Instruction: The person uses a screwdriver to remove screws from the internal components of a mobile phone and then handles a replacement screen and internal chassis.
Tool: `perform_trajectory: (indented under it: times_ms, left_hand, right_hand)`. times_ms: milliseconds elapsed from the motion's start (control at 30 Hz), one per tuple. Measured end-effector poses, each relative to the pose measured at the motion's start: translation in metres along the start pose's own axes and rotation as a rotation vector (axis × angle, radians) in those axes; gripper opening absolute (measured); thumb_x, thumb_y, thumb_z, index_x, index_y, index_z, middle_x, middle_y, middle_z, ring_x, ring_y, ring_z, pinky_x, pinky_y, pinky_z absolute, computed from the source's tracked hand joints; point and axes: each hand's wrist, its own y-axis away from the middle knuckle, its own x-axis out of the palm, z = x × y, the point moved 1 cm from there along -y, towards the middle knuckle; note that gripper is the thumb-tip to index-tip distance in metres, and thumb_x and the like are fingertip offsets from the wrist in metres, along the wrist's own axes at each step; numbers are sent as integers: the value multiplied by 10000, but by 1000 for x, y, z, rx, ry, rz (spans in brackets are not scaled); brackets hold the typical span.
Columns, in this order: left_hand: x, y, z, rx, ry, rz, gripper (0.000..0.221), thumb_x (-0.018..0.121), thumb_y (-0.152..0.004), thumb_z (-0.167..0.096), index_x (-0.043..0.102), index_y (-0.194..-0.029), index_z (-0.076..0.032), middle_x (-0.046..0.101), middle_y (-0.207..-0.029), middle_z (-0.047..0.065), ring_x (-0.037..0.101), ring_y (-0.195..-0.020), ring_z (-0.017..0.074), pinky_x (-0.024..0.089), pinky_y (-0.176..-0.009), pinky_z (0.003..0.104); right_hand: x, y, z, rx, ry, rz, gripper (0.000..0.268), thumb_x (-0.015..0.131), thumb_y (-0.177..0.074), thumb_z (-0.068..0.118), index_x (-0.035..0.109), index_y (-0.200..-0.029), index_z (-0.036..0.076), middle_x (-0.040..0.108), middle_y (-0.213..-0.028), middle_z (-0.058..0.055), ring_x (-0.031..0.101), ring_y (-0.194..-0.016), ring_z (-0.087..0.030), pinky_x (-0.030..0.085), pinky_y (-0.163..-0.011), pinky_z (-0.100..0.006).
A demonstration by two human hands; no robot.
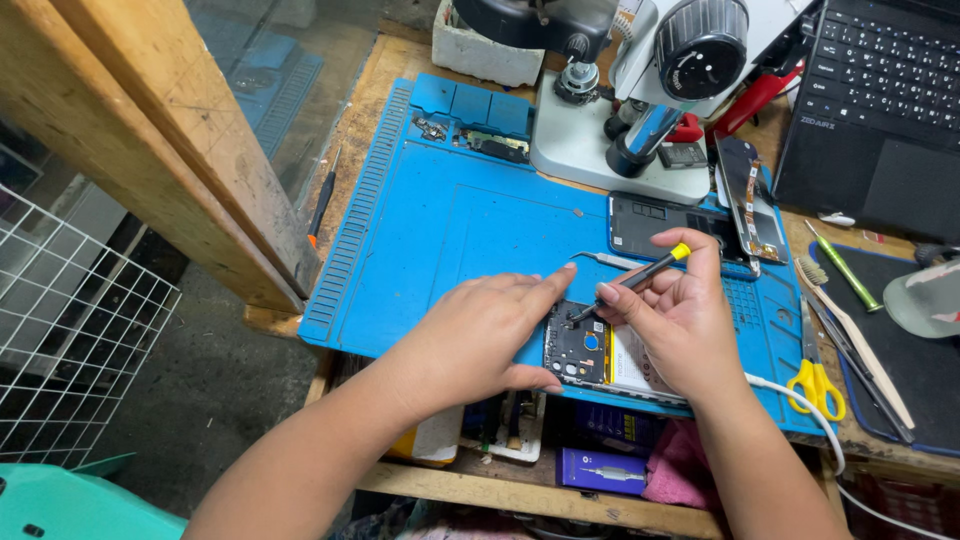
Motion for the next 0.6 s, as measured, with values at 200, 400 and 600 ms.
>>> perform_trajectory:
  times_ms: [200,400,600]
  left_hand:
    - [1,0,0,8,-5,-16,1061,885,-664,-430,400,-1468,65,666,-1228,240,624,-1157,398,498,-954,462]
    - [0,0,-1,-2,0,-3,1055,880,-673,-418,394,-1472,69,670,-1231,229,624,-1163,389,496,-961,458]
    - [0,0,-1,-4,-6,2,1062,879,-676,-426,388,-1477,68,667,-1233,229,621,-1162,391,493,-957,460]
  right_hand:
    - [0,1,0,6,-1,-4,597,690,-906,-40,295,-1331,103,683,-954,-155,725,-849,-179,627,-758,-322]
    - [2,3,2,-53,-2,13,600,688,-923,-41,292,-1353,94,666,-983,-143,716,-895,-167,628,-801,-322]
    - [10,12,21,-129,254,11,645,710,-917,-14,276,-1387,71,692,-966,-128,711,-864,-153,598,-766,-283]
